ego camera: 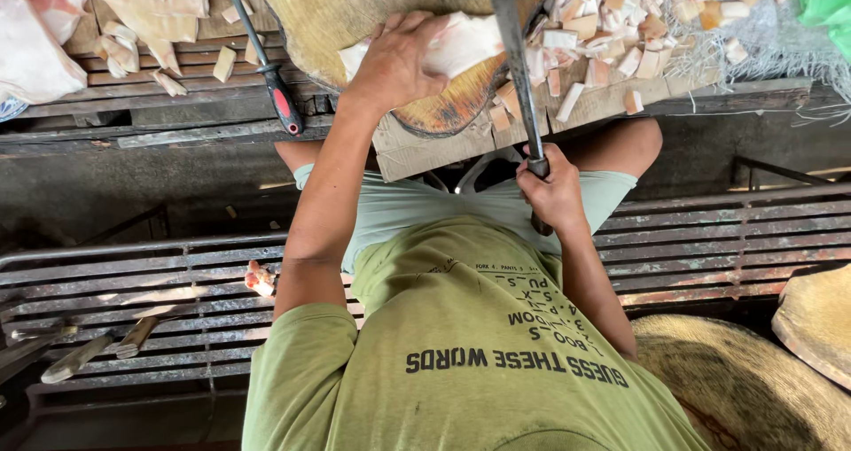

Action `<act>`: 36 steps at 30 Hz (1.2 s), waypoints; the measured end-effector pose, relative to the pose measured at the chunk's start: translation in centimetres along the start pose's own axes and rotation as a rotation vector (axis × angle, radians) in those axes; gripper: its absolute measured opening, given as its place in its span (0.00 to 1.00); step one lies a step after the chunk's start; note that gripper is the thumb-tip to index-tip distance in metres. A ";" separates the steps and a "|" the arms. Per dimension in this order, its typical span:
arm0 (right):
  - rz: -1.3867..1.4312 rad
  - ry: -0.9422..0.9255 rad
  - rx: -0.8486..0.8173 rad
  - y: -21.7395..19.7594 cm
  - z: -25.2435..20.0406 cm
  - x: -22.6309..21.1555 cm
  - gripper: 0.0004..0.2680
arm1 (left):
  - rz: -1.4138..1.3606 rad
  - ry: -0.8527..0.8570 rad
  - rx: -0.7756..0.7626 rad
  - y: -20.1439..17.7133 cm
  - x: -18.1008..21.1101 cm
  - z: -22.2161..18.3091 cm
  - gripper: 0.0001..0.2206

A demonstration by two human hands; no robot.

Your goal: The person uses a large knife to cut a slab of pork belly into small cubes on a wooden cutting board. They repeatedly slice the meat into strips and then dice it into uniform pieces, accumulating a pile of cut meat on the board.

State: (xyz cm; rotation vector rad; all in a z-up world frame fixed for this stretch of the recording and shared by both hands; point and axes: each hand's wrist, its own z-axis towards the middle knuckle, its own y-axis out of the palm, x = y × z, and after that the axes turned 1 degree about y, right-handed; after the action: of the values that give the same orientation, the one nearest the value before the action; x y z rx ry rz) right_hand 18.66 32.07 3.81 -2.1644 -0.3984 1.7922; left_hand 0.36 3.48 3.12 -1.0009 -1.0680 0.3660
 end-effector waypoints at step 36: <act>-0.340 0.056 0.109 -1.7 -0.6 -2.2 0.10 | 0.073 -0.010 0.128 0.4 2.2 -4.3 0.33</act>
State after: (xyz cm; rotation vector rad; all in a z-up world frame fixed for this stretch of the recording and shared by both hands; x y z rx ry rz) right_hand 18.79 32.71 6.56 -1.9319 -0.6001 1.5277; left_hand 5.20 3.01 3.50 -0.9260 -1.0064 0.4929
